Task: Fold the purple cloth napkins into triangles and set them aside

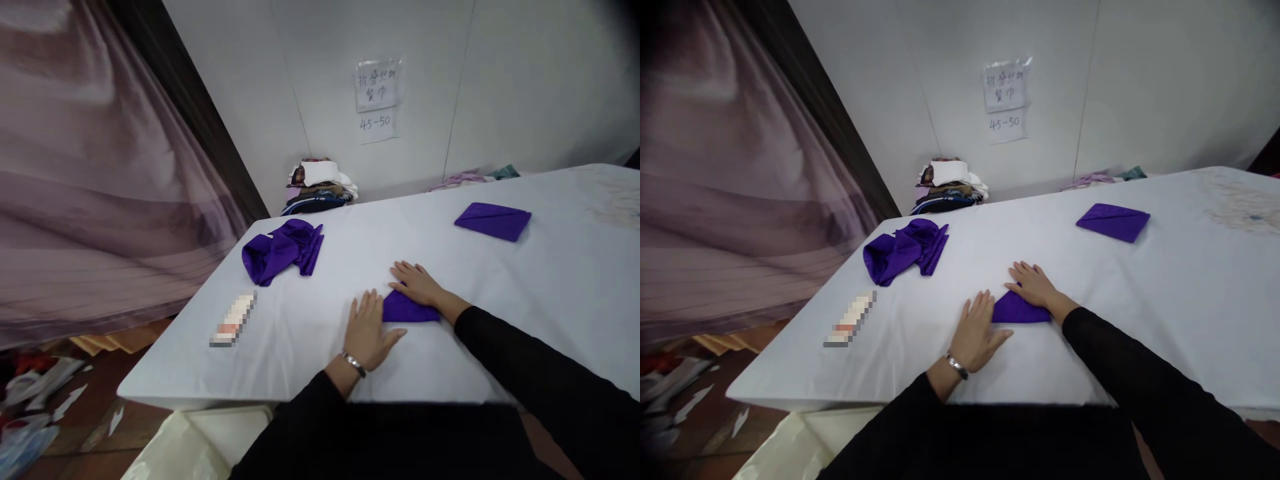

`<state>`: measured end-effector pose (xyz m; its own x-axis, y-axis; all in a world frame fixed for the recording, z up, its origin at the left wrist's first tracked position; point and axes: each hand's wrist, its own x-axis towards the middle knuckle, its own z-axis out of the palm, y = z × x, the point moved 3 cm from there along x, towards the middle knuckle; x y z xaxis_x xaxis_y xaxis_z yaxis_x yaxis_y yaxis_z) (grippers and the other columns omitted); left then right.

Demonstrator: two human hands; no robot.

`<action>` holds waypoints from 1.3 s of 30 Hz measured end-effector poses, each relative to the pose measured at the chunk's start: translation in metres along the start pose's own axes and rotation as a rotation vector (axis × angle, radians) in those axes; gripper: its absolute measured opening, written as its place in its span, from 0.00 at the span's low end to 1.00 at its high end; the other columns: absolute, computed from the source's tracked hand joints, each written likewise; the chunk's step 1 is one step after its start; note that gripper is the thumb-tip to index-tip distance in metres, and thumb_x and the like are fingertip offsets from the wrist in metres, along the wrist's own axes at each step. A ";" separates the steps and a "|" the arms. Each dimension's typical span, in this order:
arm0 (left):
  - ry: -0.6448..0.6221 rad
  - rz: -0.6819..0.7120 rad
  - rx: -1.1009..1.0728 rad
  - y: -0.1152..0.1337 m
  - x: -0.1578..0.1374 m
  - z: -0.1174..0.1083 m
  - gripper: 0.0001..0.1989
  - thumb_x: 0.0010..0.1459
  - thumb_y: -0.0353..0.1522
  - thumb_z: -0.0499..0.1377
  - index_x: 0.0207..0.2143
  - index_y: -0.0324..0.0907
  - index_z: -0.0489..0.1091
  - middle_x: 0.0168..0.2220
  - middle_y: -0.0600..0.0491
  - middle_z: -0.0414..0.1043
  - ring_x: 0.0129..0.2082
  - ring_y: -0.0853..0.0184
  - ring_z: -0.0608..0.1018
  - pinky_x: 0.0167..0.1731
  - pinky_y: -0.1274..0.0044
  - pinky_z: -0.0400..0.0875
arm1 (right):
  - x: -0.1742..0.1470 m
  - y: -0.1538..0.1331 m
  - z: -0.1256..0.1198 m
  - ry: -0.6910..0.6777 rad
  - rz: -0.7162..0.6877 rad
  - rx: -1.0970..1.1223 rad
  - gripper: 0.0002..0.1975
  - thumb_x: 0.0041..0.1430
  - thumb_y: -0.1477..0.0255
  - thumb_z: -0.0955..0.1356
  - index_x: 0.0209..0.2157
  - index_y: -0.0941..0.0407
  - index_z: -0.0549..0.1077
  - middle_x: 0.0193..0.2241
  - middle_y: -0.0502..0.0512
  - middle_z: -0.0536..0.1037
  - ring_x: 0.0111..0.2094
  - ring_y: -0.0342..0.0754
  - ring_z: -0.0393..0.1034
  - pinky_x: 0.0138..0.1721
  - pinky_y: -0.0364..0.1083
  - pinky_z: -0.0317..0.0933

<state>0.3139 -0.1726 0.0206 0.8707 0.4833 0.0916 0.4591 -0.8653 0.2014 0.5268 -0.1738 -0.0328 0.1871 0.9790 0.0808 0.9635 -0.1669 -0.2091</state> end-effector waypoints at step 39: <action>0.256 -0.361 -0.364 -0.034 0.001 0.026 0.04 0.53 0.35 0.58 0.31 0.45 0.68 0.53 0.53 0.66 0.58 0.62 0.59 0.57 0.63 0.51 | -0.003 -0.001 -0.004 0.002 0.021 0.012 0.31 0.60 0.51 0.51 0.57 0.53 0.59 0.61 0.57 0.53 0.62 0.54 0.42 0.58 0.58 0.40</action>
<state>0.3041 -0.1458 -0.0120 0.5787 0.7958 0.1784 0.5900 -0.5596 0.5821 0.5257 -0.1770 -0.0291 0.2075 0.9751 0.0787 0.9571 -0.1857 -0.2226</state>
